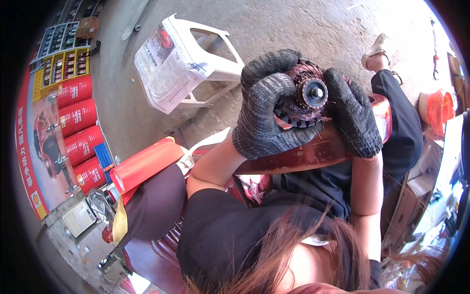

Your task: The person holds a cylindrical motor rotor and repeatedly rotates it while inspecting the copper windings and laminated core. The person turns the rotor over in gloved hands to view different sides and the central shaft.

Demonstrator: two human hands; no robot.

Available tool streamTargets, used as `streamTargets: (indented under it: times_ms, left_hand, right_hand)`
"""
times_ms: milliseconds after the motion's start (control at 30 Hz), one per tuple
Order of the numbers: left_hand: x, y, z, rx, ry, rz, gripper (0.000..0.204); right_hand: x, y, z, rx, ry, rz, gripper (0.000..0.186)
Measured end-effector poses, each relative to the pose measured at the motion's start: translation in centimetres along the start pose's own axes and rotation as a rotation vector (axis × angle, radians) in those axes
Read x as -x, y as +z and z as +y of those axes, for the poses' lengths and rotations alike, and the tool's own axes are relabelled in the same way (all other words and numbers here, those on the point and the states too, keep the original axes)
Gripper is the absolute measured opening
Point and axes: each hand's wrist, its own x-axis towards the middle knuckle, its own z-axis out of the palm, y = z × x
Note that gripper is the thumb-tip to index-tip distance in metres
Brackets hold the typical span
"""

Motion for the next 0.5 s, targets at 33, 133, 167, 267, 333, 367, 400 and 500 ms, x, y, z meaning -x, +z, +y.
streamTargets:
  times_ms: [33,133,167,267,333,367,400,500]
  left_hand:
    - [0.1,0.0,-0.1,-0.009,-0.001,0.001,0.072]
    - [-0.1,-0.2,-0.1,-0.017,0.003,-0.001,0.075]
    - [-0.2,-0.2,-0.1,-0.020,0.004,-0.004,0.076]
    - [-0.3,-0.2,0.2,0.010,-0.043,-0.003,0.079]
    - [-0.2,-0.2,0.3,0.040,-0.084,0.013,0.080]
    - [-0.2,-0.2,0.4,0.055,-0.104,0.022,0.080]
    - [-0.2,-0.3,0.6,0.061,-0.121,0.032,0.078]
    - [-1.2,-1.8,1.8,-0.147,-0.113,-0.052,0.070]
  right_hand:
    - [-0.5,0.3,-0.5,-0.114,0.104,0.023,0.040]
    - [-1.2,0.9,-1.6,-0.341,0.281,0.113,0.031]
    - [-1.2,1.1,-1.0,-0.254,0.176,0.113,0.031]
    - [-1.4,1.1,-0.3,-0.265,0.151,0.150,0.033]
    - [-2.0,1.0,-0.9,-0.359,0.309,0.174,0.045]
    - [-2.0,1.0,-0.9,-0.260,0.285,0.170,0.050]
    - [-1.7,0.7,-0.4,0.123,0.049,0.118,0.051]
    - [-1.6,0.7,-0.8,0.471,-0.110,0.092,0.050]
